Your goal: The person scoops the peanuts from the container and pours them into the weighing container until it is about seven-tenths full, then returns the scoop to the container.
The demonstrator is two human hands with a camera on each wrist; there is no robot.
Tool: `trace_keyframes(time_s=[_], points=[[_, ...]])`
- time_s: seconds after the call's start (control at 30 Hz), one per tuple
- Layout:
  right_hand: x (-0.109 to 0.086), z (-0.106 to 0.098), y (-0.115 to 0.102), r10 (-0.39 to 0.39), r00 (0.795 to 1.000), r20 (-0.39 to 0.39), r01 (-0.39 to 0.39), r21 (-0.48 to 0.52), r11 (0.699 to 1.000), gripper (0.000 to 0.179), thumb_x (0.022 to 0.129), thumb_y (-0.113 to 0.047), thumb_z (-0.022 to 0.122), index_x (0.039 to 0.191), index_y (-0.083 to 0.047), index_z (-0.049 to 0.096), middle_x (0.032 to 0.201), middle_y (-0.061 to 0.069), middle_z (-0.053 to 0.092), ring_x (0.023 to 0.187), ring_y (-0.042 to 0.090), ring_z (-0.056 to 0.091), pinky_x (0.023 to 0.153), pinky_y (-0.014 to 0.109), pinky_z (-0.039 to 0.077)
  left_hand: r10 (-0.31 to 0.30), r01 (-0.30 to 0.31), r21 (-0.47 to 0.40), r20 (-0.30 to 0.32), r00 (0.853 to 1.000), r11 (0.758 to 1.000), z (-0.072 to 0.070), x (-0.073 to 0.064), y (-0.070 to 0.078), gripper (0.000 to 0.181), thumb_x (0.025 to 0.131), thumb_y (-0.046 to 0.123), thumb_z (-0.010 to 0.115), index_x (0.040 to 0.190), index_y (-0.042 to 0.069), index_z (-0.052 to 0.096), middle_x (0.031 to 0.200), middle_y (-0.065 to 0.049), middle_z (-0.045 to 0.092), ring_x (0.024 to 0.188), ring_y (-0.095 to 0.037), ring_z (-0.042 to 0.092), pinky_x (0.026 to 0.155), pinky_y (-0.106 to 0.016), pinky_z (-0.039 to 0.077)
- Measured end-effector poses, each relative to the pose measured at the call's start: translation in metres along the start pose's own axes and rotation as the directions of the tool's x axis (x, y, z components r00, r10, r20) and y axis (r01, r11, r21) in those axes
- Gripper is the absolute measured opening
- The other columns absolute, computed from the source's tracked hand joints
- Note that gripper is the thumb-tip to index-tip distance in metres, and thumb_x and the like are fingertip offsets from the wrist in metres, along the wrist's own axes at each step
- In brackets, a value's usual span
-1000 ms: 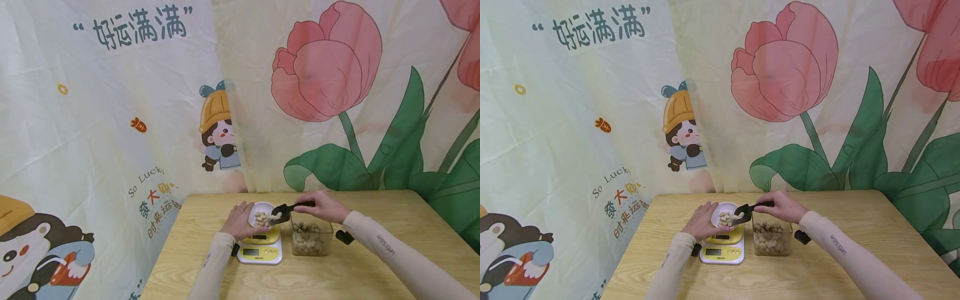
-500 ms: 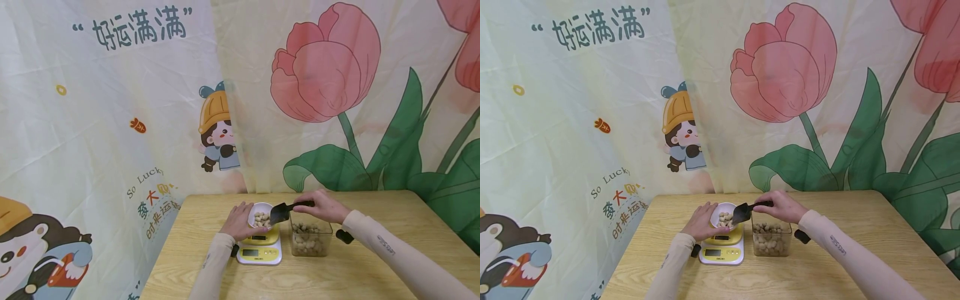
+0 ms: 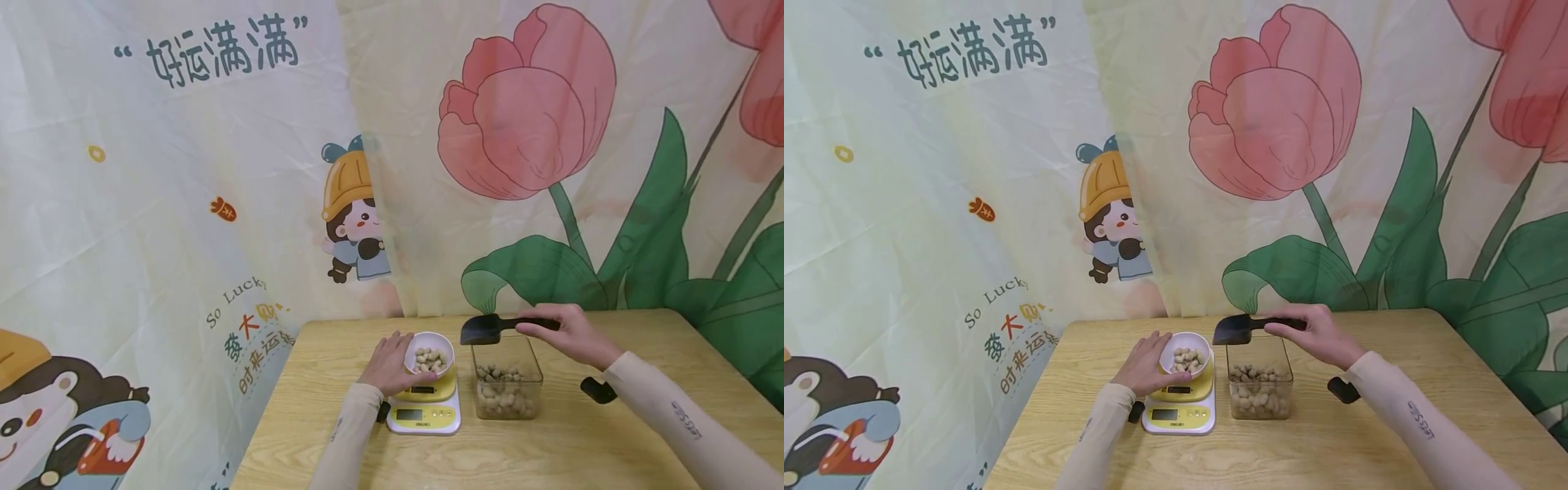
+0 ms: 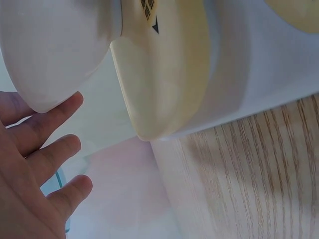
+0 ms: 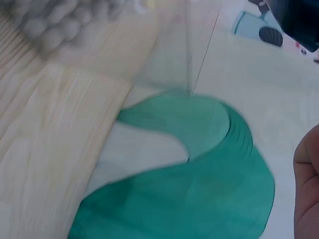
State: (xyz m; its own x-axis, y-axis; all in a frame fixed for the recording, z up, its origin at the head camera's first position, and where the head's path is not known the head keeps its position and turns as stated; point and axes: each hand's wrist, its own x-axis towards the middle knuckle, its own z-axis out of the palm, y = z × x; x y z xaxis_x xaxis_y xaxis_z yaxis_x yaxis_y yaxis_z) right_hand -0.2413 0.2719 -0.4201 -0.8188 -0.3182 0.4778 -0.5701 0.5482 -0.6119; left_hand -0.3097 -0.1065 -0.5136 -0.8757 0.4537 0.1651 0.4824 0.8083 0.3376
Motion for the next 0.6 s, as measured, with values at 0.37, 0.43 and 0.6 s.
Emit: trace_keyframes(time_s=[0.37, 0.43, 0.6], points=[[-0.042, -0.016, 0.018, 0.103, 0.995, 0.007, -0.100, -0.176, 0.979, 0.027, 0.092, -0.034, 0.076, 0.114, -0.018, 0.078, 0.110, -0.004, 0.074, 0.094, 0.006, 0.069, 0.070, 0.026, 0.059, -0.004, 0.004, 0.022, 0.002, 1.000, 1.000, -0.001, 0.000, -0.004, 0.114, 0.073, 0.088, 0.059, 0.155, 0.013, 0.039, 0.156, -0.010, 0.044, 0.151, -0.030, 0.027, 0.125, -0.045, 0.017], [-0.042, -0.014, 0.018, 0.102, 0.995, 0.021, -0.095, -0.204, 0.974, 0.026, 0.091, -0.037, 0.077, 0.111, -0.022, 0.079, 0.107, -0.007, 0.075, 0.089, 0.004, 0.068, 0.067, 0.025, 0.058, -0.003, 0.003, 0.025, 0.005, 1.000, 1.000, 0.000, 0.001, -0.003, 0.113, 0.072, 0.088, 0.059, 0.155, 0.014, 0.040, 0.155, -0.010, 0.044, 0.151, -0.030, 0.027, 0.126, -0.045, 0.017], [-0.035, -0.007, 0.017, 0.003, 0.993, 0.122, 0.030, -0.268, 0.963, 0.018, 0.091, -0.037, 0.077, 0.103, -0.025, 0.079, 0.097, -0.015, 0.073, 0.075, -0.002, 0.062, 0.060, 0.023, 0.054, -0.008, 0.007, 0.028, 0.014, 1.000, 1.000, 0.001, 0.001, -0.001, 0.114, 0.072, 0.089, 0.059, 0.156, 0.013, 0.039, 0.156, -0.009, 0.044, 0.151, -0.029, 0.027, 0.126, -0.045, 0.017]])
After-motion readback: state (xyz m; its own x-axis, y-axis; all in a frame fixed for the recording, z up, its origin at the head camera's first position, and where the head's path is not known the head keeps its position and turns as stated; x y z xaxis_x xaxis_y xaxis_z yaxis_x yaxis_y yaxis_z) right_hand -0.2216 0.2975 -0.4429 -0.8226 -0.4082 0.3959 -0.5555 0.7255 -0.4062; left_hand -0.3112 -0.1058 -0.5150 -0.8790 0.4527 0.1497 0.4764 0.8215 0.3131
